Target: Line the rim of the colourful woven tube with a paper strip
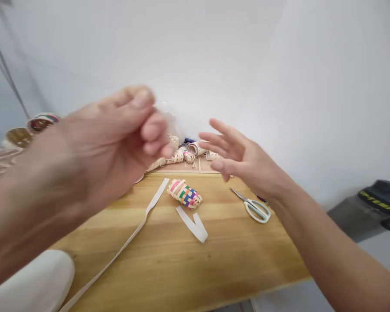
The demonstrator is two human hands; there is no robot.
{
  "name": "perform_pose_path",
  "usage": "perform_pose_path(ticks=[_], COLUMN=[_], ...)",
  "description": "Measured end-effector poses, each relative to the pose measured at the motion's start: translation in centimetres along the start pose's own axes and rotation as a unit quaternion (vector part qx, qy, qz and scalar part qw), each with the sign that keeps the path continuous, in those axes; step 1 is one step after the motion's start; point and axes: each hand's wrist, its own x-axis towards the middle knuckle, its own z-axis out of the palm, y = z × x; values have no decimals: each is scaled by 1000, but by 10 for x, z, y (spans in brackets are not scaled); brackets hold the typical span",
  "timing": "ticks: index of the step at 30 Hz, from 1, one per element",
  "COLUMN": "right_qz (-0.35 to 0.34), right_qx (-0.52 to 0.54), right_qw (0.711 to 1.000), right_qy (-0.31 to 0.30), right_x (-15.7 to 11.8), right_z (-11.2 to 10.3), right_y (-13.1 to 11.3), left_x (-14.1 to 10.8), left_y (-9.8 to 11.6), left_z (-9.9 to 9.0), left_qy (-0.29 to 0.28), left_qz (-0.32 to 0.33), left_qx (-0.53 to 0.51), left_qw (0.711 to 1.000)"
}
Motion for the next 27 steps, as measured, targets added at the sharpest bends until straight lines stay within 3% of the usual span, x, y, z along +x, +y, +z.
perform_pose_path(ticks=[1,3,6,9,12,16,18,20,21,23,25,27], right_qz=[-9,-2,40,73,138,211,240,228,209,169,138,129], right_qx=[39,87,31,-139,-263,-336,-411,-491,-506,-413,-223,-57], right_qw=[998,990,992,988,950,899,855,818,819,890,965,990], right_qy=[-41,-111,-119,5,99,187,204,196,170,93,20,-31], right_x=[1,-2,-22,-57,-94,-126,-131,-124,-118,-98,-76,-57], right_z=[15,34,27,-7,-53,-106,-117,-108,-95,-58,-15,21], right_y=[-6,-10,-4,6,17,38,48,54,55,56,57,61], left_x=[-2,-3,-3,-5,-7,-5,-3,-2,-2,-3,-4,-5], left_y=[-1,-1,3,4,-5,-39,-63,-90,-102,-124,-137,-140], left_z=[12,31,31,5,-30,-61,-66,-64,-62,-53,-44,-39], left_qy=[-47,-88,-70,-24,3,-1,1,7,7,-7,-37,-57], left_qz=[17,38,79,94,58,0,-33,-76,-96,-124,-132,-125], left_qx=[36,69,89,98,81,58,55,56,60,66,76,93], left_qw=[998,993,990,990,995,998,998,995,994,990,988,986])
